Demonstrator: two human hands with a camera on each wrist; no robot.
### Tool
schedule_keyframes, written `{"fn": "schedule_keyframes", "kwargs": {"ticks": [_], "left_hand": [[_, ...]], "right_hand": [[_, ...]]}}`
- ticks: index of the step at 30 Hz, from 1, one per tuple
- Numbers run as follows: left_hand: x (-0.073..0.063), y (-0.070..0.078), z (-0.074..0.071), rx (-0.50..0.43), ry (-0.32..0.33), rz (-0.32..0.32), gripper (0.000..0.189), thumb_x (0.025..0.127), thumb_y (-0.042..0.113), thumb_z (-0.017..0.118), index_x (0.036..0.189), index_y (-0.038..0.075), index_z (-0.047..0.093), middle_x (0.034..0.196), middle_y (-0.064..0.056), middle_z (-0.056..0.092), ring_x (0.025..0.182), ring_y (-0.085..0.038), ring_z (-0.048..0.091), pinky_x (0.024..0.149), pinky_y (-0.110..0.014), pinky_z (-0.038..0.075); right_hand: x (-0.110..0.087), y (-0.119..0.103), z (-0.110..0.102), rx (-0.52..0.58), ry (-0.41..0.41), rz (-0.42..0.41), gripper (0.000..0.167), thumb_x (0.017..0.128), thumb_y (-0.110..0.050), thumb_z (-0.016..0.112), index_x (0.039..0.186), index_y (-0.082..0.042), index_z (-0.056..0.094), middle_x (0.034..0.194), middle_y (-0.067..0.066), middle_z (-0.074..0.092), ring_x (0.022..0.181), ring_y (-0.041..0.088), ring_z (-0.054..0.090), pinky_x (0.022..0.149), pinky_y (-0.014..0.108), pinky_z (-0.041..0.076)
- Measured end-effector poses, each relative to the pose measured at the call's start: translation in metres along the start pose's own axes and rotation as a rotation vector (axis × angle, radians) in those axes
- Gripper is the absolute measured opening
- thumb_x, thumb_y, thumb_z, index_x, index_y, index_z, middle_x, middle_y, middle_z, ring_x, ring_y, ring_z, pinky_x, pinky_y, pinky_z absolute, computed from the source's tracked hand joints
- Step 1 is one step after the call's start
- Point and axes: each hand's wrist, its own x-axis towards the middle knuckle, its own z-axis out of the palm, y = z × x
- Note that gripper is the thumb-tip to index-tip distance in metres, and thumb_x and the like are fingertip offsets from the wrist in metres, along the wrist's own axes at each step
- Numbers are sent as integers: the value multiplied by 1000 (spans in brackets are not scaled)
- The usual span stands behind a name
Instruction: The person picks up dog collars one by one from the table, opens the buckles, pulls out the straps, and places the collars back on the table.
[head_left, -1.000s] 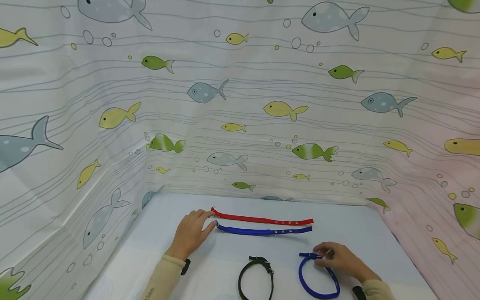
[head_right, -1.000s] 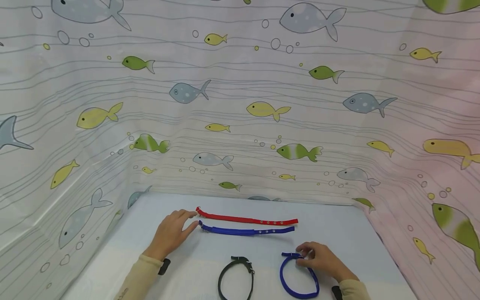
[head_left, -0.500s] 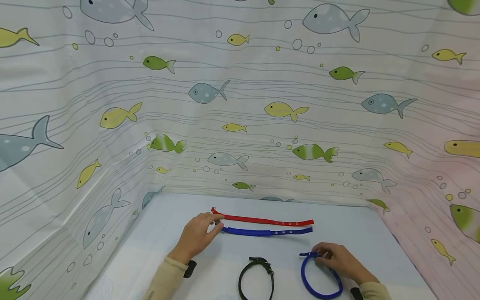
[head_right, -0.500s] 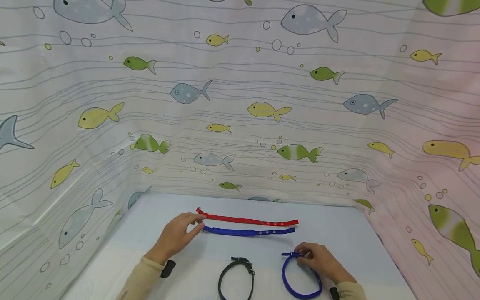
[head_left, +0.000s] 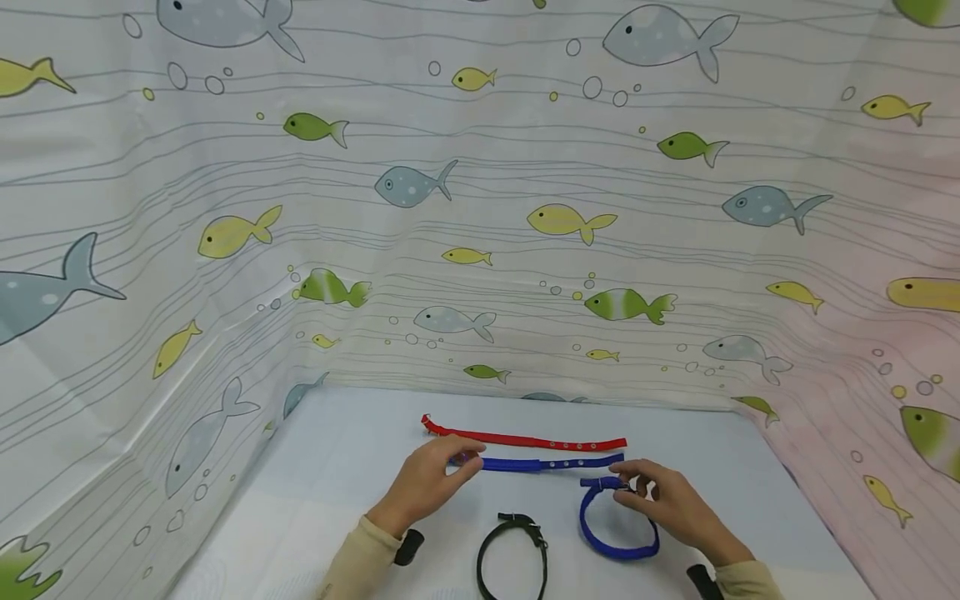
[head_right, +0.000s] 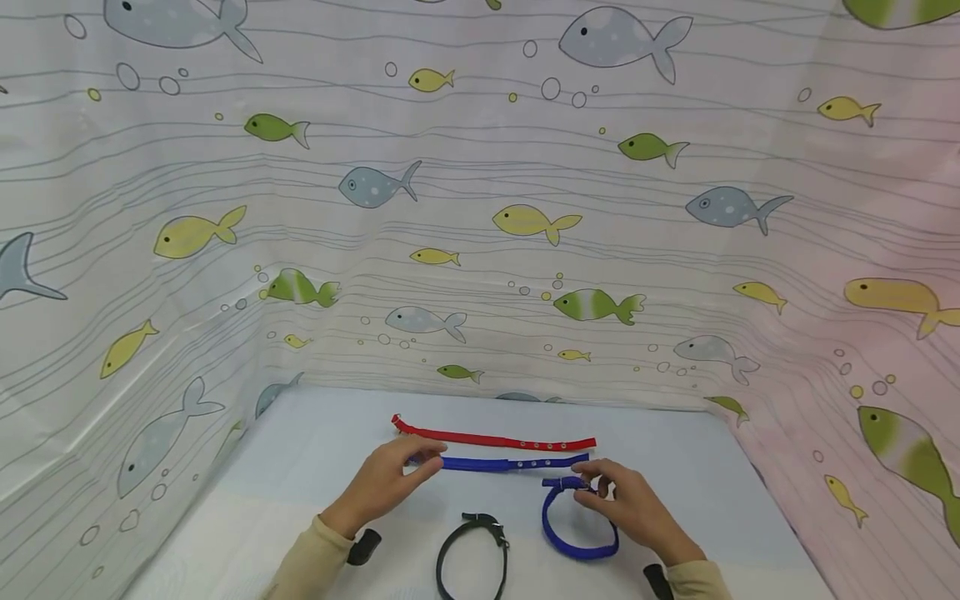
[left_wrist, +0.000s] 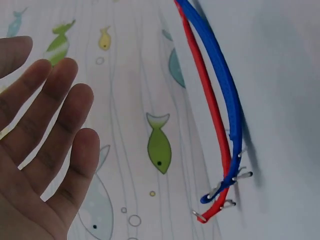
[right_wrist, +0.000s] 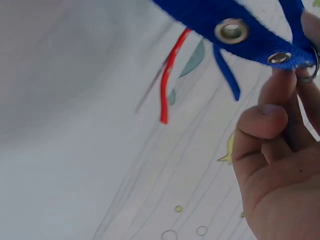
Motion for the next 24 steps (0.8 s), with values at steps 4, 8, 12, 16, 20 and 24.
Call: {"fn": "schedule_keyframes", "kwargs": {"ticks": [4,8,12,16,20,24], "left_hand": [[8,10,7,-30,-17,23,30,101,38,64,123,19,70,112,10,69,99,-14,68,88,-42,57],[13,21,13,-39,-29,37,33,101,41,63,125,19,69,112,7,69,99,-15,68,87,-38,57],[17,32,19,-56,-54,36,36,100,45,62,126,21,68,115,8,68,101,-13,67,88,-35,56],[20,40,28,-78,-76,48,40,99,49,61,127,22,67,120,9,67,105,-13,66,91,-37,56],[22,45,38,-85,-87,79,41,98,51,62,128,24,67,122,11,66,110,-13,65,94,-35,54],[23,48,45,-78,-84,138,42,96,49,66,129,23,66,122,10,66,111,-10,64,95,-33,53]], "right_hand": [[1,-15,3,6,93,-41,31,88,-38,80,117,-31,71,98,-14,63,84,10,55,66,24,47],[4,-26,8,42,137,-76,31,87,-34,81,116,-36,69,98,-15,62,85,11,56,66,24,47],[6,-35,15,86,141,-97,32,87,-34,82,116,-36,69,98,-14,63,85,12,56,66,24,47],[7,-43,24,103,131,-109,33,87,-31,82,117,-36,69,100,-15,63,85,12,57,67,25,48],[9,-53,32,103,121,-136,32,88,-31,81,117,-33,71,99,-17,63,86,11,57,69,27,49],[9,-61,40,110,106,-194,31,89,-32,80,117,-36,69,102,-18,63,85,9,58,69,31,51]]}}
